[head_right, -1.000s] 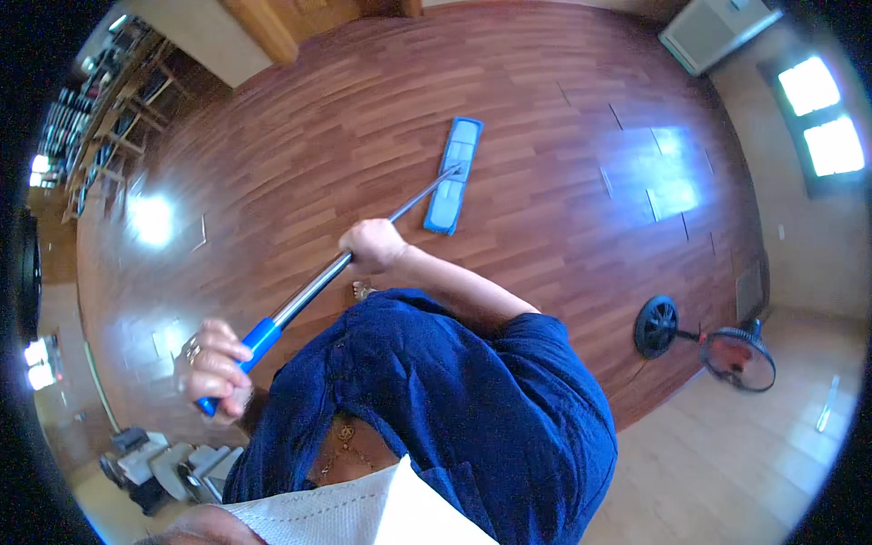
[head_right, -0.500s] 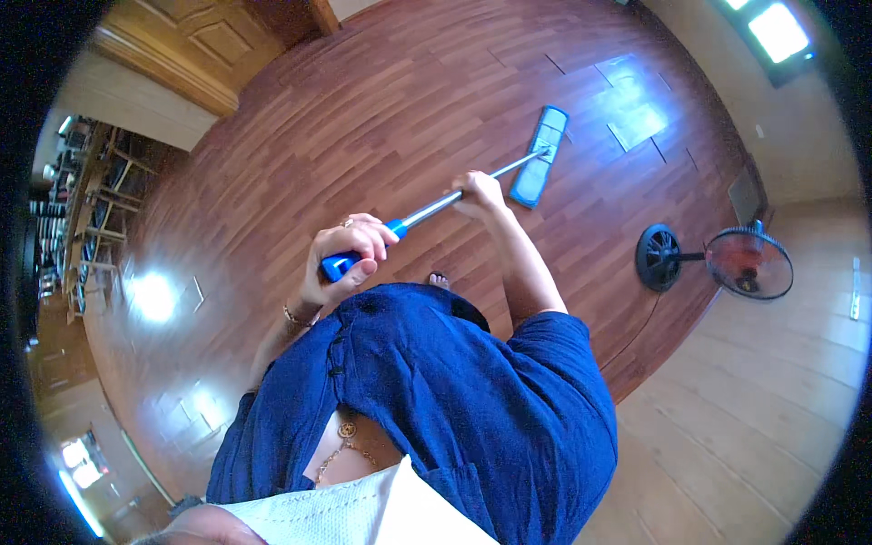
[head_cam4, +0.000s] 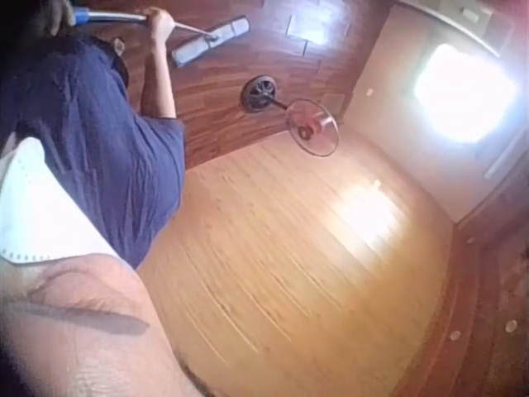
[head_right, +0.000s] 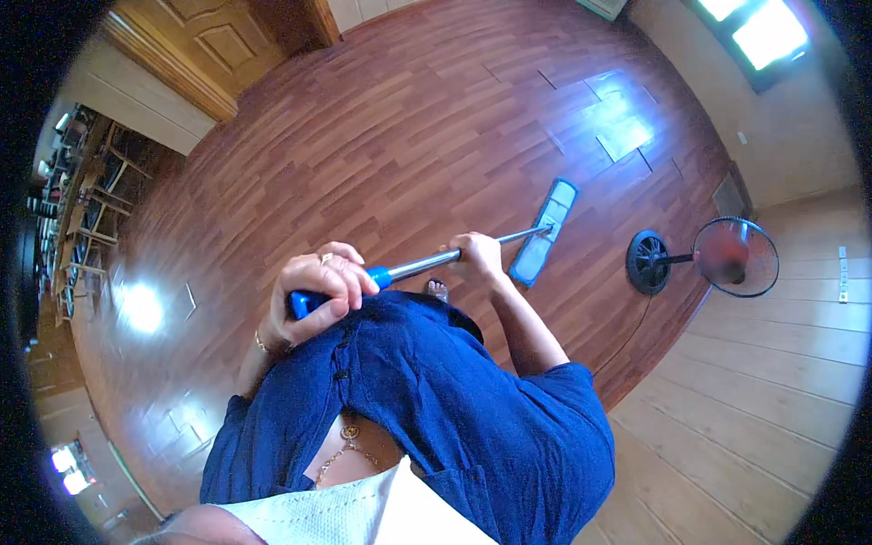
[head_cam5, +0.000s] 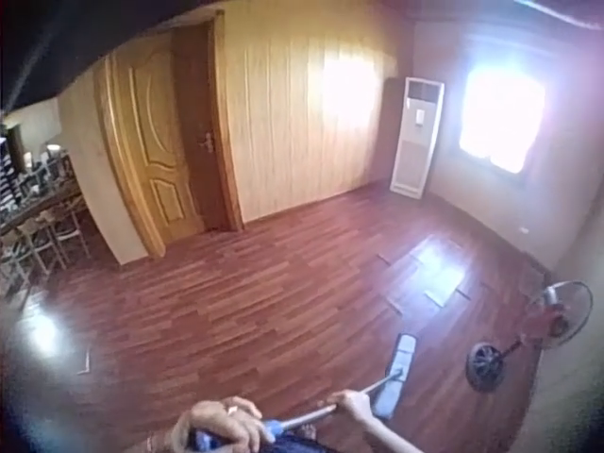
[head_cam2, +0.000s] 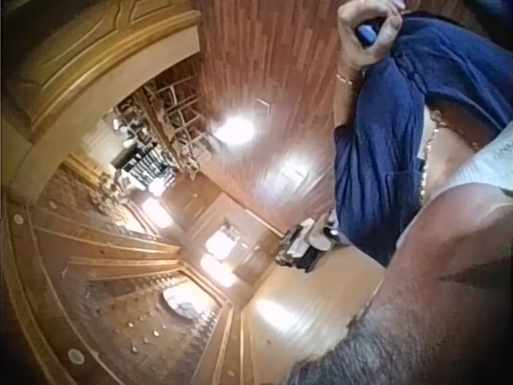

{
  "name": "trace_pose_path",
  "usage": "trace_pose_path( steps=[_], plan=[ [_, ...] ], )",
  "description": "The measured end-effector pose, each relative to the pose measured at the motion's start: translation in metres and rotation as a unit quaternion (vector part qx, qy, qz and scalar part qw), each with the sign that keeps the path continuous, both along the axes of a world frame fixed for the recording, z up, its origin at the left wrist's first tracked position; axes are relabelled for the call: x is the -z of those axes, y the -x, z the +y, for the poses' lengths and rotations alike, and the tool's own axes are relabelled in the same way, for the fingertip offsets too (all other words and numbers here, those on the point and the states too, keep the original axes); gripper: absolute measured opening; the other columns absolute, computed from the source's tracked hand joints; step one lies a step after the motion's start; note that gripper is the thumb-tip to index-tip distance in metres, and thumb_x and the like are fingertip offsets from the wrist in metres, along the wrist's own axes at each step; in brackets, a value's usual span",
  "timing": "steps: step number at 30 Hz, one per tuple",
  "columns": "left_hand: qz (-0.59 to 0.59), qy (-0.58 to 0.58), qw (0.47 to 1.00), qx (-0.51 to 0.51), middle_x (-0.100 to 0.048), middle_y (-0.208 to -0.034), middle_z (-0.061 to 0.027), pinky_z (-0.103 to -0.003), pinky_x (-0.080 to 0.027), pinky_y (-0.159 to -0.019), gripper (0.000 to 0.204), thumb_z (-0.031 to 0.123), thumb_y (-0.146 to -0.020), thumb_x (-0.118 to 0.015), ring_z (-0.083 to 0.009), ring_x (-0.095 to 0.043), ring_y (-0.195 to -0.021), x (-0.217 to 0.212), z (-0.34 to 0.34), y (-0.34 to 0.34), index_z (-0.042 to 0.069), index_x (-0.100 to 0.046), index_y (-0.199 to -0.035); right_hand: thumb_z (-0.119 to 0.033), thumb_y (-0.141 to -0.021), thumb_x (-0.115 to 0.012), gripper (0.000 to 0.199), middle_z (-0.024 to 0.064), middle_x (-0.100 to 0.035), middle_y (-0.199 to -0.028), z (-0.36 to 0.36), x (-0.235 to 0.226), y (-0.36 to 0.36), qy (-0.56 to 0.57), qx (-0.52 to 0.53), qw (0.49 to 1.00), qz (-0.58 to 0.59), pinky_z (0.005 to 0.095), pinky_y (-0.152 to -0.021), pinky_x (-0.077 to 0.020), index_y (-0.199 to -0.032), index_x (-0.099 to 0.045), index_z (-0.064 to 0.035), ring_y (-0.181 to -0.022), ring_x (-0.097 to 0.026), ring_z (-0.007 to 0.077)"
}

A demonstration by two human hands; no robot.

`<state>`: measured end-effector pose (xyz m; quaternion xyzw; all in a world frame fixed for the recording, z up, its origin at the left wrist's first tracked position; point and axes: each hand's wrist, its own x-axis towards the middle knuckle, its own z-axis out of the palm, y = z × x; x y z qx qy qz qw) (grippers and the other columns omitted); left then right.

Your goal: Mopping a large wooden floor using a flat mop.

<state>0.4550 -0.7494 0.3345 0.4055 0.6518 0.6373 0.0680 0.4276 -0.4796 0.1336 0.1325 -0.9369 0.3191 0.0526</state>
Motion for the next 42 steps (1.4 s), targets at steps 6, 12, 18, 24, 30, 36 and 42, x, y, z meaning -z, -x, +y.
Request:
trace_pose_path(
  steps=[6, 12, 18, 24, 30, 36, 42],
  plan=[
    [0.103, -0.001, 0.994, 0.017, -0.064, -0.067, -0.0028, -0.037, -0.047, -0.077, 0.017, 0.018, -0.075, -0.069, -0.0211, -0.069, -0.072, -0.036, -0.025, -0.03, 0.01, -0.057, -0.067, -0.028, -0.074, -0.075, 0.023, 0.0094, -0.061, -0.064, -0.046, -0.019, -0.014, 0.024, -0.076, 0.997, 0.018, 0.0414, -0.059, -0.0487, -0.064, -0.064, -0.0102, -0.067, -0.062, 0.0301],
    [0.179, 0.02, 0.983, 0.028, -0.057, -0.063, -0.0012, -0.035, -0.046, -0.071, 0.018, 0.015, -0.072, -0.071, -0.0203, -0.064, -0.062, -0.079, -0.035, -0.059, 0.01, -0.054, -0.067, -0.031, -0.076, -0.073, 0.038, 0.0104, -0.052, -0.056, -0.097, -0.043, -0.013, 0.089, -0.147, 0.982, 0.081, 0.0426, -0.052, -0.0446, -0.055, -0.051, -0.0096, -0.059, -0.058, 0.0315],
    [0.239, 0.043, 0.97, -0.002, -0.059, -0.059, -0.002, -0.034, -0.047, -0.064, 0.028, 0.026, -0.076, -0.071, -0.0185, -0.063, -0.057, -0.106, -0.035, -0.069, 0.01, -0.053, -0.062, -0.038, -0.081, -0.07, 0.039, 0.0111, -0.059, -0.064, -0.139, -0.068, -0.01, 0.11, -0.208, 0.971, 0.036, 0.046, -0.058, -0.0461, -0.06, -0.055, -0.0092, -0.068, -0.06, 0.0354],
    [0.268, 0.061, 0.96, 0.051, -0.058, -0.061, -0.0033, -0.033, -0.047, -0.057, 0.027, 0.022, -0.069, -0.08, -0.0201, -0.059, -0.052, -0.121, -0.019, -0.057, 0.008, -0.057, -0.07, -0.03, -0.075, -0.074, 0.026, 0.0123, -0.064, -0.079, -0.15, -0.073, 0.0, 0.234, -0.316, 0.919, -0.04, 0.0415, -0.07, -0.0489, -0.083, -0.063, -0.0078, -0.081, -0.063, 0.033],
    [0.194, 0.195, 0.96, -0.05, -0.061, -0.07, -0.0114, -0.044, -0.046, -0.071, 0.024, 0.023, -0.067, -0.075, -0.034, -0.062, -0.072, -0.047, 0.013, -0.005, 0.009, -0.057, -0.075, -0.038, -0.079, -0.069, 0.056, 0.0184, -0.061, -0.119, -0.062, -0.195, -0.037, 0.419, -0.2, 0.87, -0.167, 0.0416, -0.09, -0.0478, -0.12, -0.059, -0.0007, -0.109, -0.061, 0.0312],
    [0.179, 0.23, 0.956, -0.026, -0.061, -0.068, -0.0108, -0.044, -0.046, -0.059, 0.022, 0.025, -0.073, -0.071, -0.0317, -0.062, -0.071, 0.123, 0.026, 0.068, 0.009, -0.055, -0.073, -0.057, -0.068, -0.076, 0.064, 0.0183, -0.067, -0.108, -0.029, -0.289, -0.091, 0.242, -0.237, 0.902, 0.268, 0.0486, -0.088, -0.0475, -0.109, -0.065, -0.0085, -0.103, -0.064, 0.0361],
    [0.129, 0.365, 0.921, -0.039, -0.065, -0.076, -0.0088, -0.049, -0.049, -0.065, 0.014, 0.023, -0.072, -0.067, -0.0324, -0.065, -0.082, 0.189, 0.021, 0.071, 0.015, -0.056, -0.07, -0.023, -0.074, -0.072, 0.02, 0.0075, -0.068, -0.076, -0.063, -0.294, -0.125, 0.161, -0.087, 0.908, 0.377, 0.0405, -0.072, -0.0507, -0.083, -0.061, -0.0096, -0.075, -0.069, 0.0281]
  ],
)
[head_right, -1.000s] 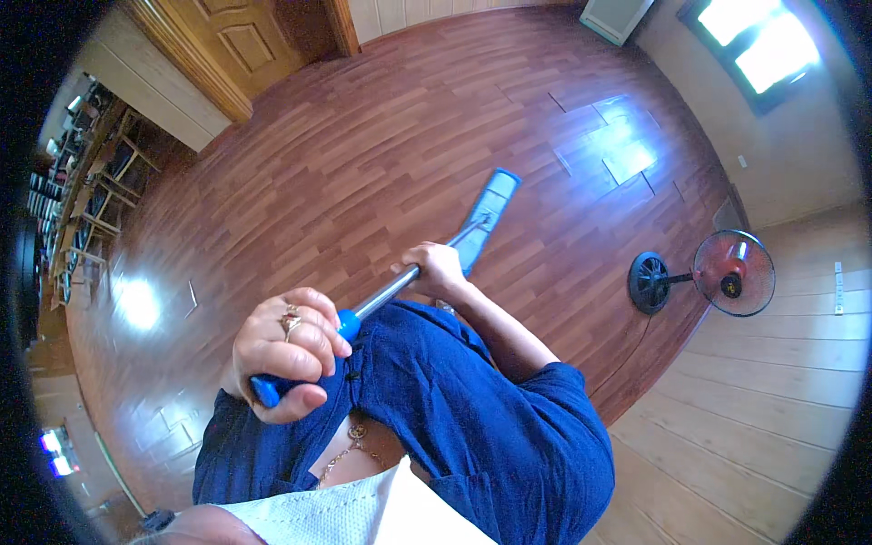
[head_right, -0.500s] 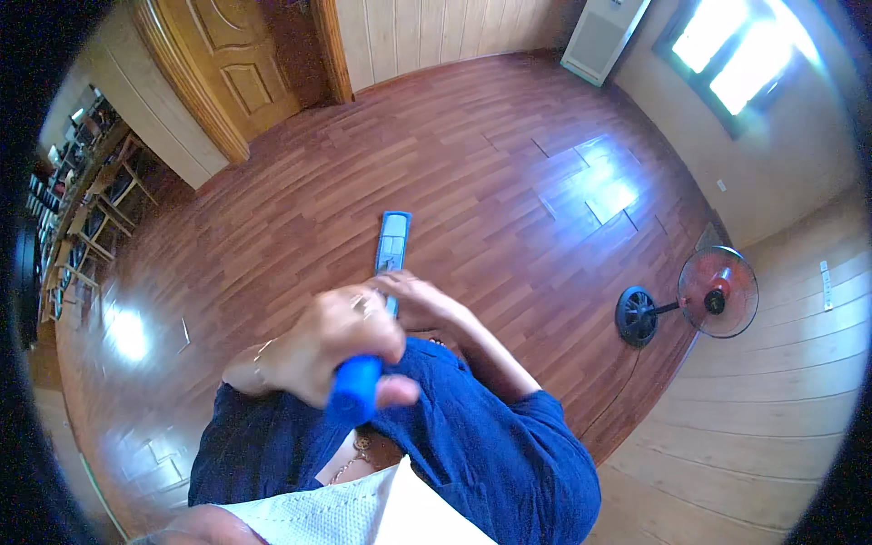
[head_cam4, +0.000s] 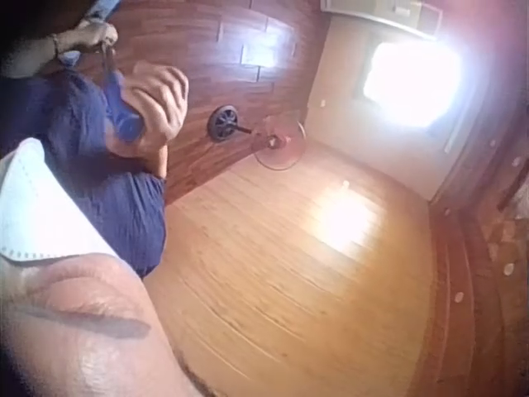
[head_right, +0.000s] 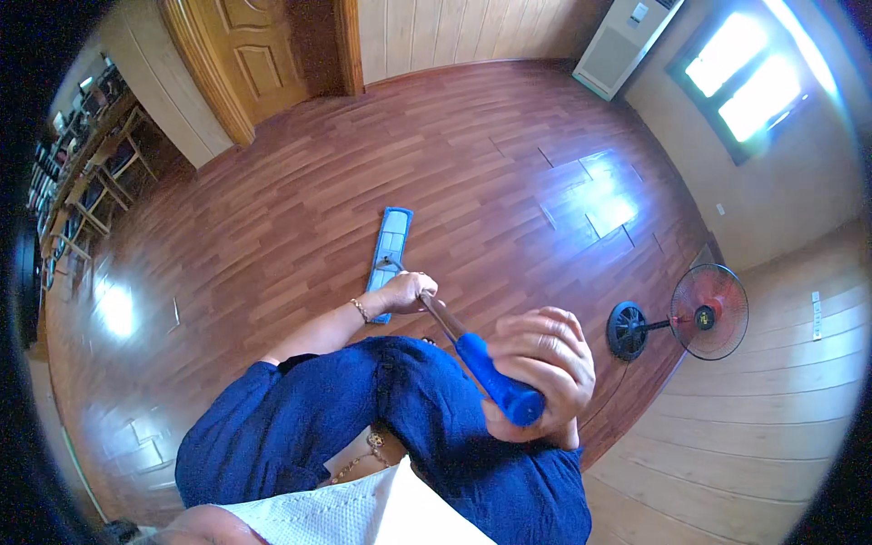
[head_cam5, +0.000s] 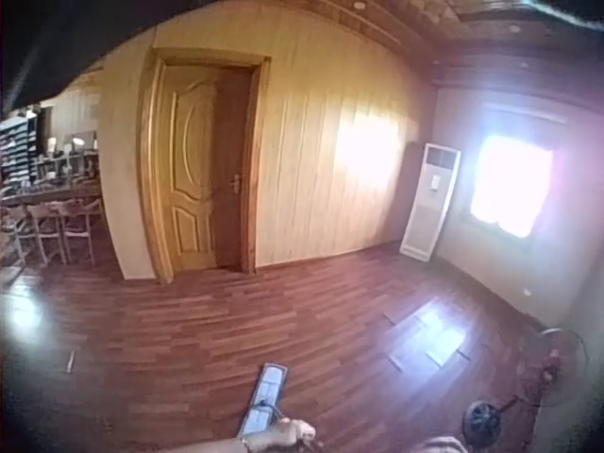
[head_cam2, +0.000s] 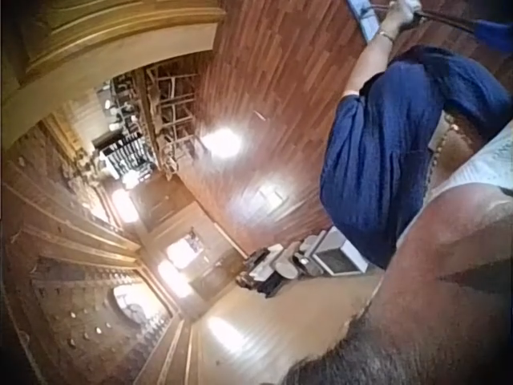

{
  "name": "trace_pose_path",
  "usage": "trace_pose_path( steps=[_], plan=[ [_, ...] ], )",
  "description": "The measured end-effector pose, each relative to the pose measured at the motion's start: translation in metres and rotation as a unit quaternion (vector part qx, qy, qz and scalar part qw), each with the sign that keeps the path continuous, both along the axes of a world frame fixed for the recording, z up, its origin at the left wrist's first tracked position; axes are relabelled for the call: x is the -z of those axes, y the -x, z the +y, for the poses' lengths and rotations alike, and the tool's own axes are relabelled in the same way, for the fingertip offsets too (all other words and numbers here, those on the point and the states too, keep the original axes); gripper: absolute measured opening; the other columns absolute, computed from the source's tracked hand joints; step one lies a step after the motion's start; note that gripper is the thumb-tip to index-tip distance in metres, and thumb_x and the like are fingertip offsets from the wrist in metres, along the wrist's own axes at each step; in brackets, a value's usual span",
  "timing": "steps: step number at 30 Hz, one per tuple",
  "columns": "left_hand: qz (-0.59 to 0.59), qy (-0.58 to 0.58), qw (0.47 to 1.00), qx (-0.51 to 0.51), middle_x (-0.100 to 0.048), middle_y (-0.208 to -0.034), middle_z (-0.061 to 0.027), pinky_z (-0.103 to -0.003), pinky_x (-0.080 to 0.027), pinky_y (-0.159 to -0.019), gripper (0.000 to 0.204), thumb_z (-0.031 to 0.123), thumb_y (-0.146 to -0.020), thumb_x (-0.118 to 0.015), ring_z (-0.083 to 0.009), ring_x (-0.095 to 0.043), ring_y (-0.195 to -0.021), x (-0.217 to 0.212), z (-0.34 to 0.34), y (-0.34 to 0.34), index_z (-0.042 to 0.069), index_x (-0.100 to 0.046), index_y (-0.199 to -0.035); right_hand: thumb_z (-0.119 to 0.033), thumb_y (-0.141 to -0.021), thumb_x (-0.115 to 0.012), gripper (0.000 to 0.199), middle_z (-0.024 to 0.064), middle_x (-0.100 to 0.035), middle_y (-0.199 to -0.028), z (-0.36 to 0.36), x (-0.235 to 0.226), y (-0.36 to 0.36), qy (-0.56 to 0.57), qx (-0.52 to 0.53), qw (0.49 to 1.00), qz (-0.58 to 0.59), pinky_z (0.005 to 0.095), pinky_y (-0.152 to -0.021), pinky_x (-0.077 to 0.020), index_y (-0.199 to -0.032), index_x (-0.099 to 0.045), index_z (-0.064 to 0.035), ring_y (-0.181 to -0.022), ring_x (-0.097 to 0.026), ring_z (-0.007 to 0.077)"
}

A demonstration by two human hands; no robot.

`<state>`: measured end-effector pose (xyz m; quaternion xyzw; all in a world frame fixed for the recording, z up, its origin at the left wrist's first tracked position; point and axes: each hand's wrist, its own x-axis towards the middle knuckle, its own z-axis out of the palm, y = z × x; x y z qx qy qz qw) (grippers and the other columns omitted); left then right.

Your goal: Mopping a large wooden floor using a flat mop.

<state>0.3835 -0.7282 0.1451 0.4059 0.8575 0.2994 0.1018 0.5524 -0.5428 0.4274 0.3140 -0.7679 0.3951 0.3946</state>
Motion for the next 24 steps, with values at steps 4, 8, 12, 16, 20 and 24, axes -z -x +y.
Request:
trace_pose_path(
  steps=[4, 8, 12, 16, 20, 24],
  plan=[
    [0.033, 0.001, 0.998, -0.051, -0.066, -0.077, -0.0071, -0.049, -0.048, -0.068, 0.006, 0.019, -0.068, -0.064, -0.0307, -0.065, -0.083, -0.006, 0.003, -0.004, 0.016, -0.058, -0.067, -0.013, -0.076, -0.066, 0.031, 0.0095, -0.068, -0.075, -0.012, -0.002, 0.01, 0.014, -0.027, 0.991, 0.128, 0.0402, -0.065, -0.0517, -0.101, -0.048, -0.0114, -0.068, -0.069, 0.0269],
    [0.029, 0.011, 0.997, -0.064, -0.066, -0.077, -0.0066, -0.048, -0.048, -0.068, 0.004, 0.019, -0.067, -0.063, -0.0299, -0.065, -0.083, -0.002, -0.01, -0.01, 0.017, -0.06, -0.067, -0.016, -0.074, -0.067, 0.021, 0.0086, -0.066, -0.072, -0.013, -0.016, 0.016, -0.073, -0.087, 0.985, 0.128, 0.0372, -0.056, -0.0499, -0.086, -0.05, -0.011, -0.064, -0.066, 0.0248],
    [0.038, 0.017, 0.996, -0.078, -0.067, -0.075, -0.007, -0.048, -0.048, -0.069, 0.007, 0.022, -0.067, -0.063, -0.0304, -0.066, -0.078, -0.009, -0.023, -0.02, 0.016, -0.062, -0.066, -0.027, -0.087, -0.061, 0.026, 0.0069, -0.057, -0.06, -0.025, -0.015, 0.019, -0.043, -0.026, 0.98, 0.193, 0.0354, -0.052, -0.0481, -0.076, -0.049, -0.0068, -0.056, -0.063, 0.0234],
    [0.077, 0.02, 0.988, -0.131, -0.067, -0.074, -0.0088, -0.049, -0.048, -0.068, 0.01, 0.025, -0.068, -0.064, -0.0318, -0.066, -0.074, 0.002, -0.059, -0.037, 0.015, -0.064, -0.067, -0.029, -0.092, -0.057, 0.029, 0.0094, -0.056, -0.061, -0.036, 0.007, 0.036, 0.028, -0.08, 0.981, 0.173, 0.0367, -0.049, -0.0452, -0.08, -0.049, -0.0039, -0.054, -0.061, 0.0248],
    [0.071, 0.003, 0.981, -0.183, -0.064, -0.069, -0.0089, -0.049, -0.048, -0.063, 0.014, 0.026, -0.066, -0.062, -0.0326, -0.065, -0.072, 0.007, -0.076, -0.046, 0.013, -0.06, -0.062, -0.024, -0.092, -0.055, 0.031, 0.015, -0.056, -0.065, -0.037, 0.027, 0.027, 0.074, -0.101, 0.986, 0.112, 0.0373, -0.05, -0.0441, -0.074, -0.047, -0.0006, -0.054, -0.056, 0.0266],
    [0.058, 0.02, 0.957, -0.285, -0.062, -0.065, -0.0097, -0.049, -0.047, -0.06, 0.013, 0.023, -0.064, -0.06, -0.033, -0.064, -0.07, 0.035, -0.047, -0.057, 0.013, -0.057, -0.058, -0.014, -0.088, -0.056, 0.021, 0.0166, -0.057, -0.067, 0.013, 0.058, 0.042, 0.081, -0.14, 0.987, -0.006, 0.0378, -0.054, -0.0467, -0.075, -0.05, 0.0013, -0.06, -0.059, 0.0284]
  ],
)
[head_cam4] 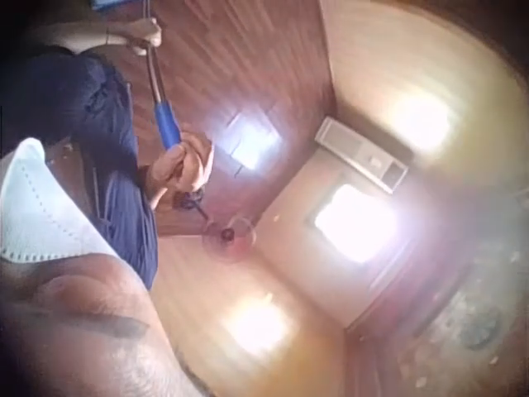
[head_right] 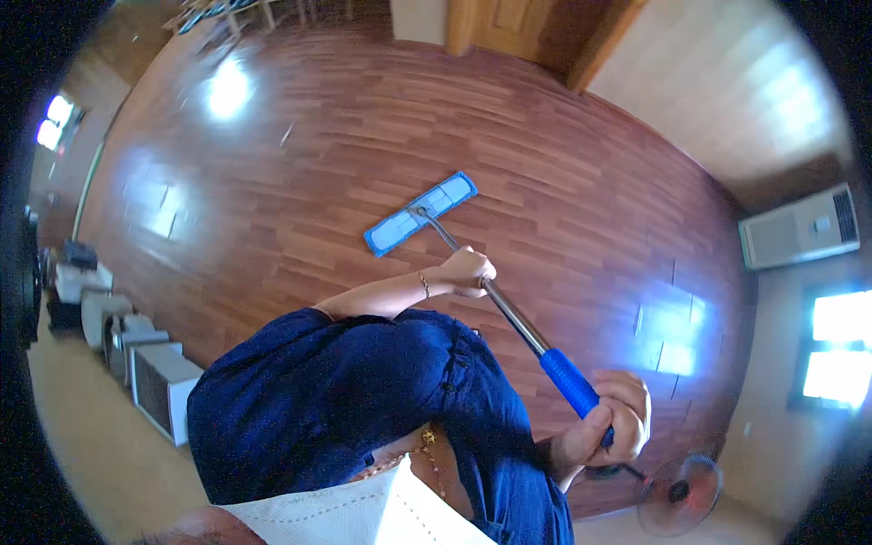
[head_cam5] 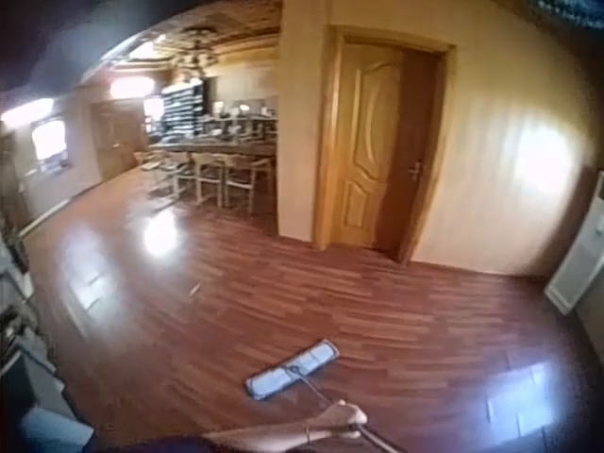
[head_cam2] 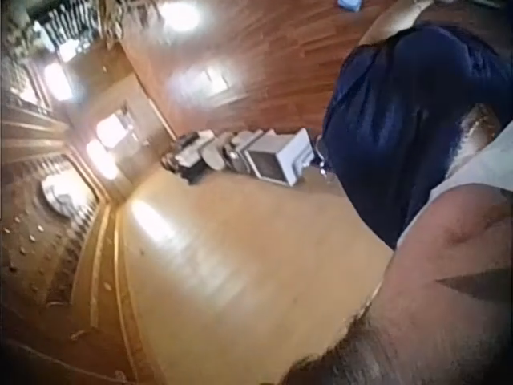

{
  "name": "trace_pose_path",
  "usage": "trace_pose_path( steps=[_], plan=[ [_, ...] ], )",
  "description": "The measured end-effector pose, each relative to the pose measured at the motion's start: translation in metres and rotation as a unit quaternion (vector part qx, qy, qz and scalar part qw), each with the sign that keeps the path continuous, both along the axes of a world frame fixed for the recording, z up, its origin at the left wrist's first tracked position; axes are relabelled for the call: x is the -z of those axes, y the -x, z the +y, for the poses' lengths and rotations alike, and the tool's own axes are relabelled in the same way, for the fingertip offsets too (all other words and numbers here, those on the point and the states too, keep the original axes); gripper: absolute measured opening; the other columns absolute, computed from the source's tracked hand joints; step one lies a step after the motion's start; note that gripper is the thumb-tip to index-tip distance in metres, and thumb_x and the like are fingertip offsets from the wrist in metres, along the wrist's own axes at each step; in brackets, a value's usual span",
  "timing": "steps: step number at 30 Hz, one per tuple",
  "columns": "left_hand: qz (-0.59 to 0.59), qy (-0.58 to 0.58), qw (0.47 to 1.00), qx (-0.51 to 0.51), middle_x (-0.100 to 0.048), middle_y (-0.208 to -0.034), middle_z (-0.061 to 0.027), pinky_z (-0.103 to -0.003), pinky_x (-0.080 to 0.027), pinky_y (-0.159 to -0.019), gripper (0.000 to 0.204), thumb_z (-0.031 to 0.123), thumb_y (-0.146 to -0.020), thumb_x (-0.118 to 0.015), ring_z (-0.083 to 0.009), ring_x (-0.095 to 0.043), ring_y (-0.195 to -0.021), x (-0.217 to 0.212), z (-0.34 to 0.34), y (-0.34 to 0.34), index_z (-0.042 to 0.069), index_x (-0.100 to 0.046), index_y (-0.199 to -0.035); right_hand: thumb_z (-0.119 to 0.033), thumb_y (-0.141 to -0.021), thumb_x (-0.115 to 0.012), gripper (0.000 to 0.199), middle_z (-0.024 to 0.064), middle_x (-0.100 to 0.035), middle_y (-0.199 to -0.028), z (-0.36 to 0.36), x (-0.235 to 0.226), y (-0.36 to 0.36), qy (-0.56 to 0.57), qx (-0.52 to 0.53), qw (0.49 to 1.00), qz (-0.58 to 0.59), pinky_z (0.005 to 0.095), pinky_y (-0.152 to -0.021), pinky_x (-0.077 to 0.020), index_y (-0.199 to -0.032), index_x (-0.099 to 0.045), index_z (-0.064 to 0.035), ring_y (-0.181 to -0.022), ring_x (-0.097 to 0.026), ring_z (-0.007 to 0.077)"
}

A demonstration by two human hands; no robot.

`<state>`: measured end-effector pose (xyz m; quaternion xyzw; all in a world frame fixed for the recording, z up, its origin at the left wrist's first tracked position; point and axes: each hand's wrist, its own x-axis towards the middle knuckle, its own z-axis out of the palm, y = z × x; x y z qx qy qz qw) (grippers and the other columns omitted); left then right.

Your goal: Mopping a large wooden floor using a flat mop.

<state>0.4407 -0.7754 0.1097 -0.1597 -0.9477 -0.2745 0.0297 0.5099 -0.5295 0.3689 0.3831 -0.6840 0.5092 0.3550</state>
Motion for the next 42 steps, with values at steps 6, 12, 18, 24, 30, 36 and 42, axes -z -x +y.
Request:
trace_pose_path(
  steps=[6, 12, 18, 24, 30, 36, 42],
  plan=[
    [-0.009, 0.036, 0.987, -0.159, -0.062, -0.066, -0.0096, -0.05, -0.045, -0.067, 0.016, 0.023, -0.071, -0.057, -0.0327, -0.063, -0.07, 0.108, 0.061, 0.058, 0.013, -0.056, -0.059, 0.003, -0.08, -0.06, 0.01, 0.0191, -0.063, -0.081, 0.1, 0.115, 0.107, -0.063, -0.171, 0.974, -0.131, 0.0382, -0.067, -0.053, -0.085, -0.053, -0.0025, -0.075, -0.065, 0.0294],
    [0.013, 0.03, 0.959, -0.282, -0.058, -0.074, -0.0099, -0.049, -0.046, -0.065, 0.014, 0.021, -0.07, -0.059, -0.0302, -0.061, -0.079, 0.185, 0.072, 0.081, 0.011, -0.052, -0.064, -0.001, -0.076, -0.07, 0.01, 0.0143, -0.069, -0.096, 0.129, 0.172, 0.178, -0.167, -0.384, 0.884, -0.21, 0.0425, -0.088, -0.0485, -0.081, -0.063, -0.0053, -0.098, -0.064, 0.033],
    [0.086, -0.085, 0.921, -0.37, -0.035, -0.064, -0.0002, -0.025, -0.033, -0.055, 0.021, 0.008, -0.081, -0.045, -0.0116, -0.04, -0.057, 0.314, 0.036, 0.081, 0.014, -0.033, -0.064, -0.007, -0.078, -0.072, 0.009, 0.0109, -0.07, -0.103, 0.136, 0.219, 0.231, -0.22, -0.518, 0.803, -0.197, 0.0436, -0.095, -0.0435, -0.084, -0.067, -0.0076, -0.11, -0.061, 0.0327],
    [0.035, 0.013, 0.864, -0.502, -0.056, -0.071, -0.0093, -0.04, -0.042, -0.061, 0.014, 0.011, -0.072, -0.061, -0.0315, -0.054, -0.071, 0.245, 0.077, 0.081, 0.011, -0.048, -0.067, -0.009, -0.074, -0.075, 0.013, 0.0083, -0.069, -0.105, 0.129, 0.243, 0.272, -0.278, -0.561, 0.762, -0.162, 0.0448, -0.096, -0.0397, -0.084, -0.067, -0.0092, -0.115, -0.058, 0.031],
    [0.1, 0.005, 0.791, -0.604, -0.055, -0.069, -0.0111, -0.042, -0.044, -0.061, 0.036, 0.022, -0.066, -0.08, -0.0333, -0.054, -0.071, 0.233, 0.104, 0.075, 0.007, -0.048, -0.064, -0.009, -0.072, -0.076, 0.02, 0.0063, -0.068, -0.109, 0.121, 0.23, 0.317, -0.308, -0.641, 0.687, -0.152, 0.0466, -0.103, -0.0322, -0.09, -0.066, -0.0102, -0.118, -0.056, 0.0282],
    [0.056, 0.011, 0.723, -0.689, -0.059, -0.077, -0.0118, -0.045, -0.046, -0.067, 0.031, 0.025, -0.071, -0.077, -0.0352, -0.059, -0.079, 0.204, 0.143, 0.065, 0.008, -0.051, -0.069, -0.006, -0.072, -0.075, 0.022, 0.0032, -0.068, -0.103, 0.113, 0.207, 0.361, -0.318, -0.713, 0.592, -0.2, 0.0469, -0.106, -0.0287, -0.092, -0.067, -0.0116, -0.118, -0.057, 0.0256],
    [0.104, -0.009, 0.651, -0.751, -0.06, -0.075, -0.0099, -0.041, -0.047, -0.064, 0.028, 0.02, -0.072, -0.08, -0.0314, -0.059, -0.072, 0.168, 0.156, 0.083, 0.008, -0.054, -0.074, -0.005, -0.072, -0.073, 0.02, 0.0018, -0.069, -0.094, 0.077, 0.151, 0.412, -0.308, -0.736, 0.557, -0.229, 0.047, -0.106, -0.0275, -0.09, -0.066, -0.0105, -0.114, -0.06, 0.0254]
  ],
)
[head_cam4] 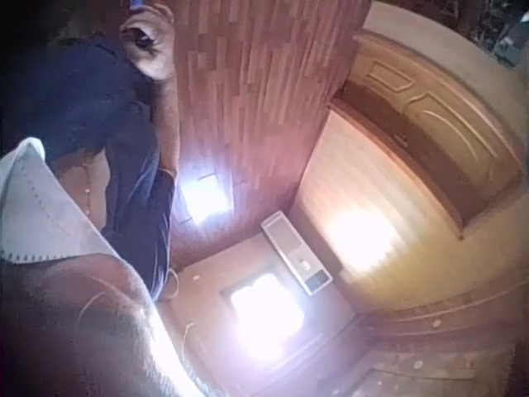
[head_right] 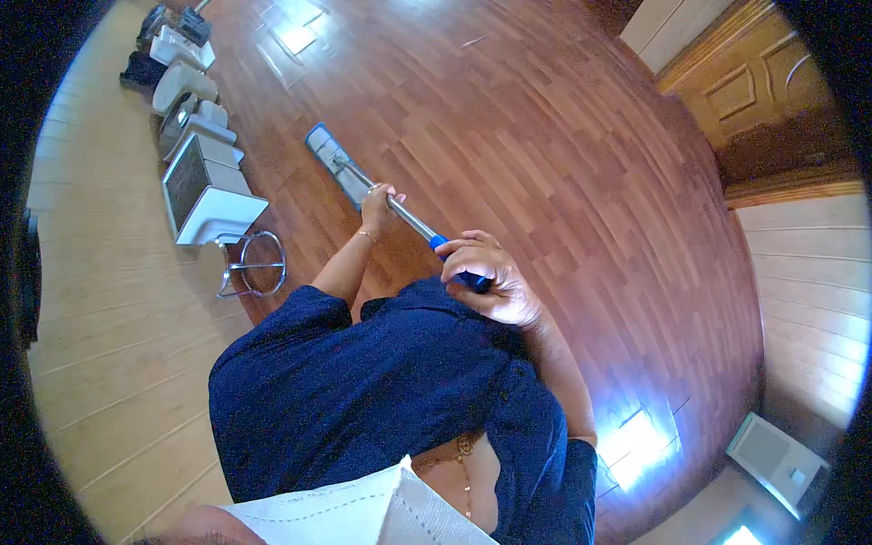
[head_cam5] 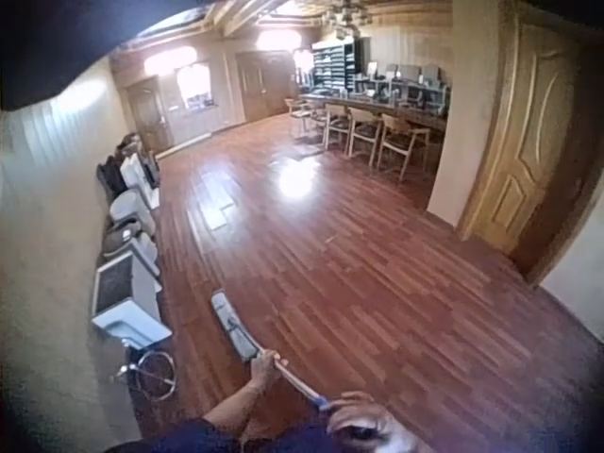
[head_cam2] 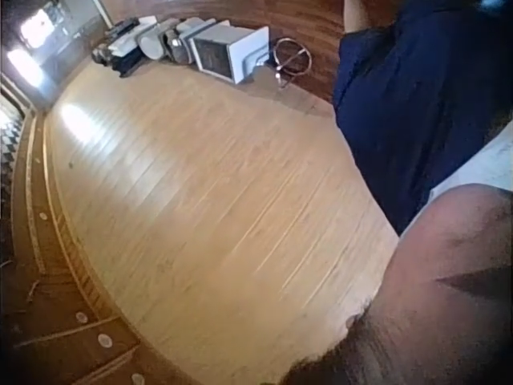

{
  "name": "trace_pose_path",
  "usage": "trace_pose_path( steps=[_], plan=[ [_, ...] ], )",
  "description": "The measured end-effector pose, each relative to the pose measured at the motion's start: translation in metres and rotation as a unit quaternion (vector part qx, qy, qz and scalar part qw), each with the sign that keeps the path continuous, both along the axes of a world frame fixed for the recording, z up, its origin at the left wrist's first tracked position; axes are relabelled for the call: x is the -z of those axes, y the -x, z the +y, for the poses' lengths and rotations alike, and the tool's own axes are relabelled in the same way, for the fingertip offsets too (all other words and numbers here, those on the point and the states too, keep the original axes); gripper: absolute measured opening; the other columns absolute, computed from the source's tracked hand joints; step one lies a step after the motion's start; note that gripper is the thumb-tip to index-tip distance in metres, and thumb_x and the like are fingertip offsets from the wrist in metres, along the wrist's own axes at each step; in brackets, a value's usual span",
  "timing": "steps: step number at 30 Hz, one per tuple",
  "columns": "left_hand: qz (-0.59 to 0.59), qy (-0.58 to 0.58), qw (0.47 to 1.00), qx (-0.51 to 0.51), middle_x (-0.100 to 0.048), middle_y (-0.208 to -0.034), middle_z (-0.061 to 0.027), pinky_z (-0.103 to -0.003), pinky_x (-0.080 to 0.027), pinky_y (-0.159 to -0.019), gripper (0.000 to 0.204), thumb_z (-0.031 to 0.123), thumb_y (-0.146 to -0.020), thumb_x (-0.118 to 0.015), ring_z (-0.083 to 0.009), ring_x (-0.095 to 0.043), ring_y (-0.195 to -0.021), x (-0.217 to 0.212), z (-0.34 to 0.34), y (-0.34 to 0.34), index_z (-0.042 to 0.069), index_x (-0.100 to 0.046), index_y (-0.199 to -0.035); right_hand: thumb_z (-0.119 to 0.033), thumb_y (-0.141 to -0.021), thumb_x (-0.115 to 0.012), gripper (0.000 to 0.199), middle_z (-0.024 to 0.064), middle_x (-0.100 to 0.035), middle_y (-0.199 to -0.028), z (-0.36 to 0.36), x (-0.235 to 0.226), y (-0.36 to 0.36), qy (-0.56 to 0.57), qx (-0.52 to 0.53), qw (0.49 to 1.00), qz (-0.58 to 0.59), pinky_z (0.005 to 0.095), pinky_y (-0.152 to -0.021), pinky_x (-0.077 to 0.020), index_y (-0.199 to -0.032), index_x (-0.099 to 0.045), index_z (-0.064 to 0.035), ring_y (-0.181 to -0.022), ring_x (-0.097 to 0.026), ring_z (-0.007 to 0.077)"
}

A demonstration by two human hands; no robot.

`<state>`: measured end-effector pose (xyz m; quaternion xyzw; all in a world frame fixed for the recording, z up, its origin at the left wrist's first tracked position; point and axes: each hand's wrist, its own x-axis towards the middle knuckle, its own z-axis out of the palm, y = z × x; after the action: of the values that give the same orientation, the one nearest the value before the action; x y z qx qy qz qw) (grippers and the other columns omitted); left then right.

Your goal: Mopping a large wooden floor using a flat mop.

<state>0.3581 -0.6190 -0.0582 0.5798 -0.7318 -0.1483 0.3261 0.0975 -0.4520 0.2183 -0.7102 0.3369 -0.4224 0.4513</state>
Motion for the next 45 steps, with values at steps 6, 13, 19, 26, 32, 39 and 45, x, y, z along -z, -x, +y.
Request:
trace_pose_path(
  steps=[6, 13, 19, 26, 32, 39, 45],
  plan=[
    [-0.048, 0.004, 0.998, -0.028, -0.057, -0.068, -0.0095, -0.044, -0.041, -0.06, 0.025, 0.023, -0.075, -0.076, -0.0301, -0.057, -0.069, -0.037, -0.009, 0.014, 0.01, -0.056, -0.066, -0.003, -0.073, -0.07, 0.015, 0.0029, -0.066, -0.088, -0.046, -0.054, 0.034, -0.042, -0.014, 0.997, -0.063, 0.0462, -0.103, -0.0326, -0.084, -0.063, -0.0108, -0.101, -0.063, 0.0217],
    [-0.105, -0.001, 0.994, 0.017, -0.061, -0.067, -0.0066, -0.046, -0.047, -0.058, 0.024, 0.032, -0.076, -0.069, -0.0296, -0.061, -0.071, -0.077, -0.033, 0.01, 0.014, -0.059, -0.063, -0.004, -0.071, -0.067, 0.013, 0.0037, -0.063, -0.081, -0.073, -0.095, 0.023, -0.033, 0.0, 0.997, -0.073, 0.047, -0.101, -0.0363, -0.08, -0.059, -0.0096, -0.094, -0.064, 0.0237],
    [-0.046, 0.012, 0.991, 0.122, -0.059, -0.061, -0.0102, -0.045, -0.047, -0.059, 0.024, 0.026, -0.071, -0.069, -0.0342, -0.059, -0.064, -0.072, -0.055, 0.001, 0.013, -0.056, -0.056, 0.001, -0.067, -0.066, 0.02, 0.0027, -0.062, -0.076, -0.068, -0.094, -0.021, 0.031, 0.042, 0.996, -0.067, 0.0478, -0.092, -0.0409, -0.083, -0.058, -0.0098, -0.086, -0.065, 0.0265],
    [0.046, -0.001, 0.952, 0.302, -0.057, -0.059, -0.0101, -0.047, -0.047, -0.061, 0.029, 0.022, -0.07, -0.071, -0.0341, -0.059, -0.065, -0.006, -0.09, -0.015, 0.01, -0.049, -0.055, 0.004, -0.063, -0.067, 0.026, 0.0035, -0.064, -0.073, -0.049, -0.031, -0.108, 0.067, 0.174, 0.982, 0.012, 0.0469, -0.085, -0.0451, -0.084, -0.06, -0.0095, -0.084, -0.067, 0.0271],
    [0.039, -0.015, 0.908, 0.416, -0.061, -0.064, -0.0081, -0.046, -0.048, -0.066, 0.026, 0.023, -0.074, -0.07, -0.0317, -0.062, -0.072, 0.07, -0.11, -0.025, 0.01, -0.052, -0.058, -0.006, -0.064, -0.068, 0.025, 0.0078, -0.067, -0.074, -0.057, 0.038, -0.187, 0.148, 0.292, 0.944, 0.049, 0.043, -0.073, -0.0494, -0.089, -0.064, -0.0061, -0.074, -0.068, 0.0301],
    [0.1, -0.017, 0.806, 0.583, -0.054, -0.054, -0.0103, -0.049, -0.046, -0.051, 0.024, 0.024, -0.065, -0.066, -0.0346, -0.059, -0.056, 0.125, -0.136, -0.012, 0.013, -0.049, -0.051, -0.039, -0.096, -0.052, 0.033, 0.0038, -0.064, -0.075, -0.094, 0.075, -0.252, 0.198, 0.393, 0.868, 0.23, 0.0359, -0.061, -0.0502, -0.086, -0.058, -0.0088, -0.068, -0.065, 0.0192],
    [0.061, -0.1, 0.687, 0.717, -0.056, -0.06, -0.0131, -0.053, -0.046, -0.054, 0.02, 0.022, -0.064, -0.067, -0.0396, -0.058, -0.061, 0.166, -0.18, -0.019, 0.01, -0.051, -0.059, -0.029, -0.09, -0.059, 0.02, 0.0057, -0.063, -0.072, -0.136, 0.076, -0.238, 0.251, 0.171, 0.864, 0.402, 0.0359, -0.054, -0.042, -0.088, -0.054, -0.0088, -0.064, -0.061, 0.0208]
  ],
)
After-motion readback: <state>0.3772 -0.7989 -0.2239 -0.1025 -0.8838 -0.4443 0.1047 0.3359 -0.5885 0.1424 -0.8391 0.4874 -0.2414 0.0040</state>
